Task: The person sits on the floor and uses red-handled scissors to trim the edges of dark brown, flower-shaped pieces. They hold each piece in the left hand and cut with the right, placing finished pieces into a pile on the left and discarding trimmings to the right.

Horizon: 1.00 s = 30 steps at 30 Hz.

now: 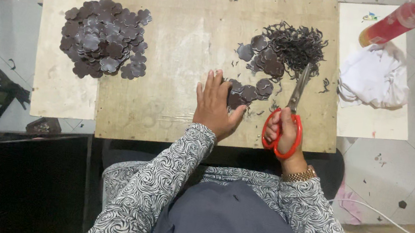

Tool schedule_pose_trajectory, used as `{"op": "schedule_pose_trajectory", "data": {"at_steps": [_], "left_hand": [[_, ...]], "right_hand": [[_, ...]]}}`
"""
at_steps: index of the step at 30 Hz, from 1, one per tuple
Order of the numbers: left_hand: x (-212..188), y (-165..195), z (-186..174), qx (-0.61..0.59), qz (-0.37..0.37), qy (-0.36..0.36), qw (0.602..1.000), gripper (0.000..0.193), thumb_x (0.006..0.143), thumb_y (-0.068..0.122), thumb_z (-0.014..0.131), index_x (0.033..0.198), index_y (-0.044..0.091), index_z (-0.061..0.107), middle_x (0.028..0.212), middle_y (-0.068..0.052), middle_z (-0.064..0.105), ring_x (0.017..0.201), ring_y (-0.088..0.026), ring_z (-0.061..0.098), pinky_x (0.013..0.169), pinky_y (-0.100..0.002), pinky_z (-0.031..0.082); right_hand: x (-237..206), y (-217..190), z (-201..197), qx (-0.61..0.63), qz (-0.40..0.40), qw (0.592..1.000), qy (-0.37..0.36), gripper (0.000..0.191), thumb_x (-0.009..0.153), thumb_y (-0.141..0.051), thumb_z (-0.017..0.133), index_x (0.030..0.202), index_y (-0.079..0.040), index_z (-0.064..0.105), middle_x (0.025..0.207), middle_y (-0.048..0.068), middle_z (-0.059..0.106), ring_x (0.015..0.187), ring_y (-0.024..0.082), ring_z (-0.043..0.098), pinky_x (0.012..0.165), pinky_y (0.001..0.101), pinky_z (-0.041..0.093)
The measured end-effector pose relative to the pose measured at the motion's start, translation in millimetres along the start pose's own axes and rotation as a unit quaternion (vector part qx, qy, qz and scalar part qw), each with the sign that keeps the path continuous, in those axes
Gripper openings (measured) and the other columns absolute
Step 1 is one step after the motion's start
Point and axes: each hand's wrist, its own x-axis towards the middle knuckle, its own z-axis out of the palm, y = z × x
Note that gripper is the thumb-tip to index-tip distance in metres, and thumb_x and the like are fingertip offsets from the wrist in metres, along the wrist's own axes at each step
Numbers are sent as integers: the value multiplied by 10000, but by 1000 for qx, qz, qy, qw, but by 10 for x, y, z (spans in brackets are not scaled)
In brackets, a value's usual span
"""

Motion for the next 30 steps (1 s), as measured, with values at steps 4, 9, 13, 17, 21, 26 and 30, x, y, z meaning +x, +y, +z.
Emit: {"op": "schedule_pose_trajectory", "data": {"at_steps": [4, 9, 13, 17, 21, 26, 30], "left_hand": [[34, 30, -19, -16, -1, 29, 999, 552, 810, 352, 758, 1230, 59, 551, 1502, -228, 411, 1517, -421, 199, 1206, -654, 98], [-34, 49, -91, -52, 2, 35, 998, 384, 840, 275, 755, 1135, 72, 617, 1469, -197, 468, 1519, -410, 234, 1228, -638, 103], [-52, 41, -178, -60, 21, 30, 998, 169, 884, 209, 746, 1002, 124, 660, 1519, -131, 482, 1560, -375, 242, 1272, -616, 112], [-144, 7, -268, -73, 48, -2, 996, 308, 793, 308, 831, 974, 134, 652, 1561, -160, 432, 1555, -414, 180, 1240, -653, 86], [-224, -87, -302, -89, 62, 12, 994, 615, 667, 418, 870, 1121, 89, 616, 1558, -250, 347, 1510, -487, 114, 1175, -712, 48], [-289, -138, -272, -64, 42, 30, 997, 509, 756, 369, 816, 1170, 121, 656, 1589, -231, 350, 1555, -477, 109, 1216, -701, 58], [-259, -137, -278, -40, 46, 15, 998, 478, 748, 337, 813, 1145, 112, 669, 1565, -240, 352, 1528, -477, 108, 1189, -711, 35]], "right_hand": [[8, 9, -65, -6, -17, 999, -37, 403, 1075, -466, 491, 873, -116, 481, 704, -7, 416, 536, 97, 395, 504, 255, 343], [-63, -18, -81, -24, -35, 998, -46, 388, 1073, -425, 513, 872, -95, 480, 722, 3, 423, 576, 103, 414, 553, 258, 373], [-47, -23, -58, -11, -39, 998, -57, 397, 1085, -410, 514, 846, -98, 460, 725, 2, 422, 575, 106, 415, 556, 262, 373], [-83, -13, -58, -15, -41, 997, -57, 398, 1092, -405, 511, 843, -98, 461, 724, -1, 417, 579, 106, 411, 554, 262, 369], [-114, 0, -46, -18, -40, 998, -52, 367, 1072, -402, 510, 860, -105, 476, 712, 2, 421, 557, 111, 414, 540, 264, 372], [-177, 5, 9, -32, -55, 997, -45, 369, 1084, -397, 524, 873, -97, 484, 719, 7, 423, 583, 110, 419, 553, 265, 368], [-155, -24, 44, -5, -47, 998, -47, 372, 1081, -395, 530, 864, -98, 477, 719, 12, 432, 561, 116, 421, 549, 271, 379]]}}
